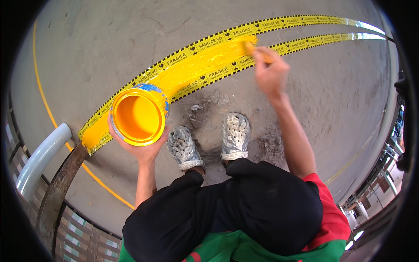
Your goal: The person paints a yellow line on a concrete floor using a paintbrush and a small paint can. They repeatedly dip the brush into the paint and apply it along a pre-laid yellow tape guide, extending the line forward as they work.
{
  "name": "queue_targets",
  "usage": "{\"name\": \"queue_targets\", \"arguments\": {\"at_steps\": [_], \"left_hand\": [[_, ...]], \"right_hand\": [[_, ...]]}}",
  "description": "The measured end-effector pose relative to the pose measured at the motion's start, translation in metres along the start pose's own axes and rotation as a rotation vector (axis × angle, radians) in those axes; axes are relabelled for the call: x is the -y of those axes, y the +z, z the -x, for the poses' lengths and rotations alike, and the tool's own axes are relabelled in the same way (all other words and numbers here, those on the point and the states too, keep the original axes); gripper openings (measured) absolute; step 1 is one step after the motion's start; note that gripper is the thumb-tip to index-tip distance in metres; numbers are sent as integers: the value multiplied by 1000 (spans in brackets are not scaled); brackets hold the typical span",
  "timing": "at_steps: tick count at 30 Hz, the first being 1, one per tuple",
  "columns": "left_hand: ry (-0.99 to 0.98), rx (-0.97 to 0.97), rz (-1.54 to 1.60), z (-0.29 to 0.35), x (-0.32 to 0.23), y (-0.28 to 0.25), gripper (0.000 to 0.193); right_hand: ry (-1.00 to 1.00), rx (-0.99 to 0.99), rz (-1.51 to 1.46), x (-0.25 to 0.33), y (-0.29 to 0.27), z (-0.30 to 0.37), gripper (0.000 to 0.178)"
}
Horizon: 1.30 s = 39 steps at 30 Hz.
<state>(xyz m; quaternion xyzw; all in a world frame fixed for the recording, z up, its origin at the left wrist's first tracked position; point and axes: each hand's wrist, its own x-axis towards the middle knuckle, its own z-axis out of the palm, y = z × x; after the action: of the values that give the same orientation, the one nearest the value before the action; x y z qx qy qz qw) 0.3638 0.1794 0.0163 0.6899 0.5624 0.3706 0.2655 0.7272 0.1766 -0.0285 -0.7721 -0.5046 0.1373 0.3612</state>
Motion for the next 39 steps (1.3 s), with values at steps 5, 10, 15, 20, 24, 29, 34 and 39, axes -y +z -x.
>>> {"name": "queue_targets", "arguments": {"at_steps": [5,10,15,20,24,29,34,39], "left_hand": [[-16,10,24,4,0,0,131],[-2,2,8,2,-2,5,132],[9,-10,21,0,-2,7,130],[-4,-12,34,-1,-2,2,129],[19,4,6,1,-4,4,130],[34,11,7,1,-4,10,130],[34,0,36,-2,-8,11,127],[44,1,55,-3,-6,9,127]], "right_hand": [[-180,-199,341,-35,-27,-29,16],[-318,142,57,26,34,23,12],[-74,188,-343,40,34,28,14],[67,-77,115,-35,-42,-33,17],[-72,-217,327,-65,-58,-50,16],[-220,-48,129,-14,-6,-2,14],[62,142,-309,5,4,26,17],[93,-102,0,-53,-48,-29,18]]}}
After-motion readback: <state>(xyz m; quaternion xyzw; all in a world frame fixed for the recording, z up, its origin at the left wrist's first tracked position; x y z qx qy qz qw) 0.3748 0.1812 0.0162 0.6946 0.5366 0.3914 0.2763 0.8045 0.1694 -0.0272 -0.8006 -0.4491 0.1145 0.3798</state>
